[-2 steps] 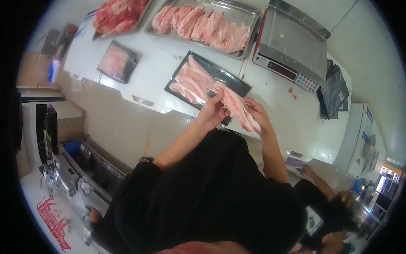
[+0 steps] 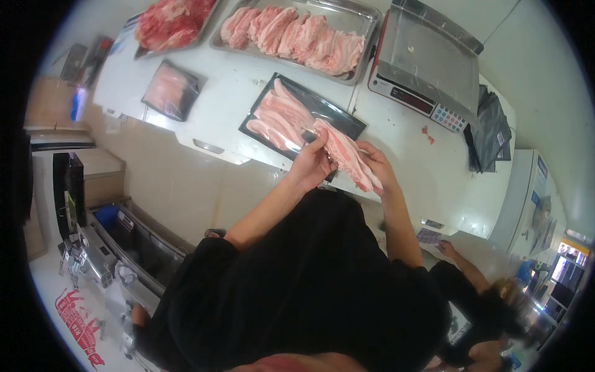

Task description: The person packages meat by weighing individual slices on a scale and then arranging them into a black tray.

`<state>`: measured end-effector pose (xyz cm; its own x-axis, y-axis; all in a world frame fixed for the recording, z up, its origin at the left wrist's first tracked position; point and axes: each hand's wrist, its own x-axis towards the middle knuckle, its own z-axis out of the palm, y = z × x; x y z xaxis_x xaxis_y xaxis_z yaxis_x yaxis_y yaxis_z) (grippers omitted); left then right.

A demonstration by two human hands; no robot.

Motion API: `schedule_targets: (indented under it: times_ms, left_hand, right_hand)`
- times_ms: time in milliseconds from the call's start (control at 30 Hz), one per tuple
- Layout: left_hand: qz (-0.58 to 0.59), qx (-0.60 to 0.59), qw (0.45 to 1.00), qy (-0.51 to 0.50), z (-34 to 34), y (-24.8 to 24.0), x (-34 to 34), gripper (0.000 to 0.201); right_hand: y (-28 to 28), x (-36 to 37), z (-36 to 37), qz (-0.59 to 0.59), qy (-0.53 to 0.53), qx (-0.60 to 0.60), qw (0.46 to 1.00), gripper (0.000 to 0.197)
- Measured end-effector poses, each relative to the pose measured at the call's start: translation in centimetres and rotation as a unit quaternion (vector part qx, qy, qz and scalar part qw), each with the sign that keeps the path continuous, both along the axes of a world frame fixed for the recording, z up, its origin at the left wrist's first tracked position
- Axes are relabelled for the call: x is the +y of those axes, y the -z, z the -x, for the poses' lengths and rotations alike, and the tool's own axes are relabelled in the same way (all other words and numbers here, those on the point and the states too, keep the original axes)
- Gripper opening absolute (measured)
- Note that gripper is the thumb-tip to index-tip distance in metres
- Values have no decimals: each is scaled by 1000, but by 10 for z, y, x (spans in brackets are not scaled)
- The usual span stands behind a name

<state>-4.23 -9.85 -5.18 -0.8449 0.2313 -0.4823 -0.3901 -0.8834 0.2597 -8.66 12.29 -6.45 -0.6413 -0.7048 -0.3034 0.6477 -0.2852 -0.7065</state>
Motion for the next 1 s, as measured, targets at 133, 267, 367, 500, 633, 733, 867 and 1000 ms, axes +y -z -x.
schedule_targets:
  times_ms: [133, 267, 367, 500, 633, 733, 867, 1000]
  left_hand:
    - [5, 32, 999, -6, -4, -12, 12, 37]
    - [175, 66, 982, -32, -6, -3, 21, 39]
    - [260, 53, 962, -65, -8, -22, 28, 49]
    - [337, 134, 932, 9, -16, -23, 25, 51]
    - [316, 160, 935, -33, -17, -30, 28, 50]
    - [411, 156, 898, 5, -21, -36, 26, 51]
    - [549, 260, 792, -60, -24, -18, 33, 52]
    - [569, 262, 777, -63, -24, -18, 37, 52]
  right_hand:
    - [-28, -2, -11, -66, 24, 65, 995, 48]
    - [-32, -23, -13, -94, 58, 106, 988, 55]
    - [-36, -28, -12, -211, 98, 288, 929, 49]
    - [-54, -28, -15, -340, 120, 394, 846, 42]
    - [-57, -29, -14, -276, 143, 428, 848, 37]
    - [-60, -26, -10, -223, 141, 364, 893, 36]
    - [-74, -31, -6, -300, 136, 348, 878, 37]
    - [-66, -32, -1, -288, 147, 350, 879, 39]
